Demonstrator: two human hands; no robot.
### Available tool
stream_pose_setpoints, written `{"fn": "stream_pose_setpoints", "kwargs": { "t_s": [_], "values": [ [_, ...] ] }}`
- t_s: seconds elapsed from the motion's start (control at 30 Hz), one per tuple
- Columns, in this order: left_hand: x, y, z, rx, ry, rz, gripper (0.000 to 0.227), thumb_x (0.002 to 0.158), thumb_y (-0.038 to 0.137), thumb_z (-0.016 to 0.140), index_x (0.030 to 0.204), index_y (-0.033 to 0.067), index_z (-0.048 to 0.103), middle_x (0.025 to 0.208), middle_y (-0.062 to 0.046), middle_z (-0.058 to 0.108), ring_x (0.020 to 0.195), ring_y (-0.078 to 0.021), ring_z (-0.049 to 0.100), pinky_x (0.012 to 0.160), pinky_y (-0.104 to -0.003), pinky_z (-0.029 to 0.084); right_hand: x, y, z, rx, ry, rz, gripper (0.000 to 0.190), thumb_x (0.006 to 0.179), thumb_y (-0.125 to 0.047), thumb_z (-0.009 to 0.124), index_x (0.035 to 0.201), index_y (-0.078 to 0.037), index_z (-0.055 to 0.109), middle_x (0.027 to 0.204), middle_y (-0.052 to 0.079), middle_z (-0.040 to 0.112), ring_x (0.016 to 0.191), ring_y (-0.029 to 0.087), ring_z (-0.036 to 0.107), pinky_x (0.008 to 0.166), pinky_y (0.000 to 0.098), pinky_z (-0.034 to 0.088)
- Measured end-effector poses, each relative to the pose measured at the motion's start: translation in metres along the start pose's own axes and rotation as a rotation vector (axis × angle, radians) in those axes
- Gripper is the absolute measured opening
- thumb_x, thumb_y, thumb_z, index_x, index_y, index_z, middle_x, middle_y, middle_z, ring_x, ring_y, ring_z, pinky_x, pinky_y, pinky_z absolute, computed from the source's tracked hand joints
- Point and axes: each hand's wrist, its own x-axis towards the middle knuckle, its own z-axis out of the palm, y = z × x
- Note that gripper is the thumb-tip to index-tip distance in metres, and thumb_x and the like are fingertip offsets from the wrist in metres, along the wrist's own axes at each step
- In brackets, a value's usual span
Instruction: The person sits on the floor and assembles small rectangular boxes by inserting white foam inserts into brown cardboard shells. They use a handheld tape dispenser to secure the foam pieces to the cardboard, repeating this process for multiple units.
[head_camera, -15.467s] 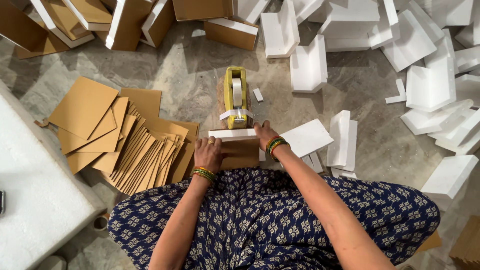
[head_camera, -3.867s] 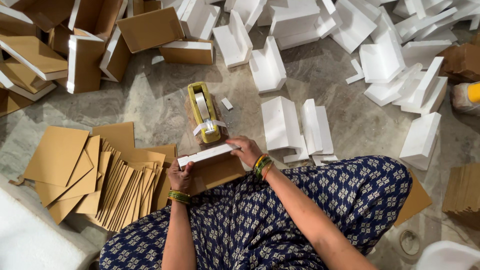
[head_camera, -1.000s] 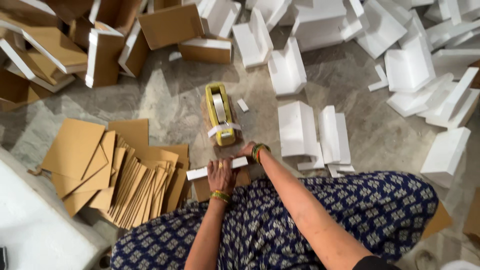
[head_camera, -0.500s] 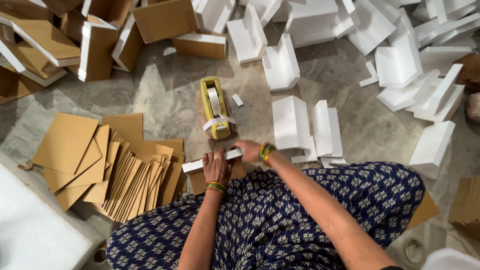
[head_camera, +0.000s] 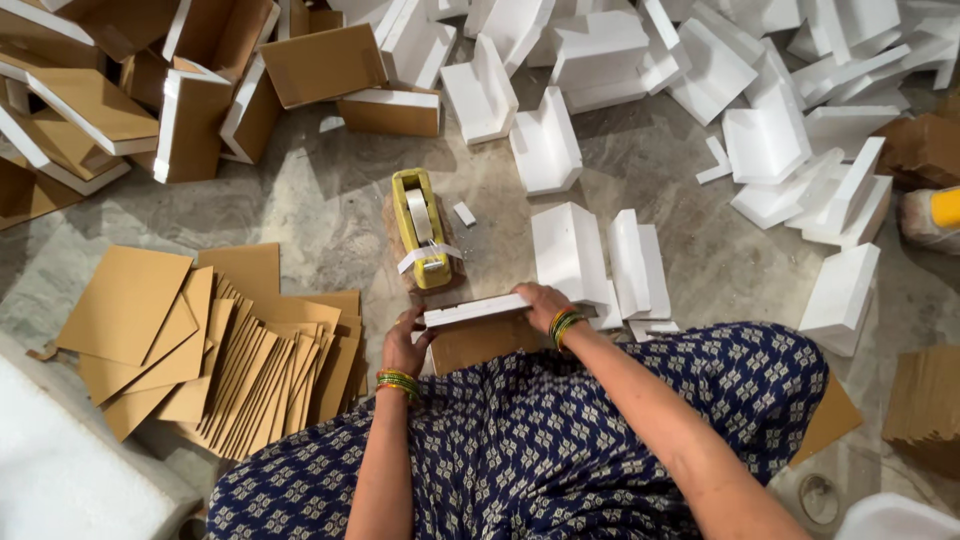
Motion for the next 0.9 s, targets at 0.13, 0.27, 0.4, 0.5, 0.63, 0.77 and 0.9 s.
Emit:
{"fn": "stream_pose_setpoints", "kwargs": {
  "t_s": [0.13,0.27,0.4,0.5,0.63,0.77,0.9],
  "values": [
    [-0.008,0.0,0.005,0.11,-0.053,-0.012,0.044,0.084,0.017,0.077,0.126,0.0133,0.065,0.12,-0.01,0.07,0.082,-0.0294,0.072,0.08,-0.044,0.056,0.005,-0.017,-0.005,-0.174,-0.326,0.133,0.058,0.086,-0.016,0.071,0.14,-0.014,0.05,0.142,0.016,0.053,0.122,0.033,0.058,0.103,0.0426,0.049],
    [0.003,0.011,-0.007,0.294,-0.033,0.037,0.041,0.083,0.022,0.078,0.123,0.0169,0.068,0.116,-0.007,0.072,0.091,-0.0324,0.069,0.085,-0.046,0.05,0.065,-0.038,-0.014,0.275,-0.169,-0.124,0.083,0.086,-0.044,0.08,0.151,-0.012,0.039,0.153,0.022,0.039,0.138,0.034,0.04,0.108,0.0469,0.036],
    [-0.008,0.02,-0.006,0.296,-0.043,0.048,0.041,0.086,0.025,0.073,0.126,0.019,0.066,0.115,-0.005,0.071,0.099,-0.0309,0.068,0.089,-0.045,0.046,0.125,-0.068,0.009,0.536,0.07,-0.144,0.057,0.092,-0.052,0.069,0.125,-0.005,0.07,0.123,0.017,0.072,0.113,0.025,0.07,0.099,0.0386,0.053],
    [-0.009,0.018,-0.012,0.288,-0.059,0.019,0.037,0.088,0.026,0.073,0.124,0.0211,0.067,0.115,-0.003,0.072,0.098,-0.0298,0.069,0.09,-0.045,0.046,0.135,-0.092,0.02,0.538,0.089,0.022,0.048,0.082,-0.042,0.076,0.108,-0.002,0.077,0.098,0.013,0.079,0.09,0.023,0.075,0.083,0.0362,0.058],
    [-0.009,0.013,-0.006,0.279,-0.047,0.057,0.041,0.087,0.023,0.072,0.127,0.0191,0.065,0.12,-0.005,0.07,0.099,-0.0298,0.069,0.09,-0.047,0.045,0.07,-0.104,0.008,0.974,0.119,-0.075,0.026,0.086,-0.019,0.078,0.104,-0.001,0.076,0.096,0.006,0.079,0.084,0.012,0.07,0.075,0.0287,0.058],
    [-0.005,0.014,-0.006,0.279,-0.054,0.022,0.042,0.087,0.027,0.074,0.128,0.019,0.065,0.122,-0.005,0.07,0.098,-0.0296,0.069,0.09,-0.046,0.045,-0.04,-0.114,0.021,0.909,-0.078,0.198,0.029,0.08,-0.023,0.084,0.103,-0.008,0.077,0.094,0.006,0.08,0.082,0.011,0.073,0.078,0.0256,0.059],
    [-0.002,0.019,-0.008,0.311,-0.096,-0.029,0.041,0.087,0.027,0.073,0.127,0.0201,0.065,0.122,-0.003,0.07,0.095,-0.0275,0.071,0.092,-0.046,0.045,-0.069,-0.115,0.072,1.049,-0.133,0.238,0.026,0.078,-0.017,0.081,0.102,-0.007,0.077,0.097,0.005,0.081,0.083,0.01,0.076,0.079,0.0261,0.064]
  ]
}}
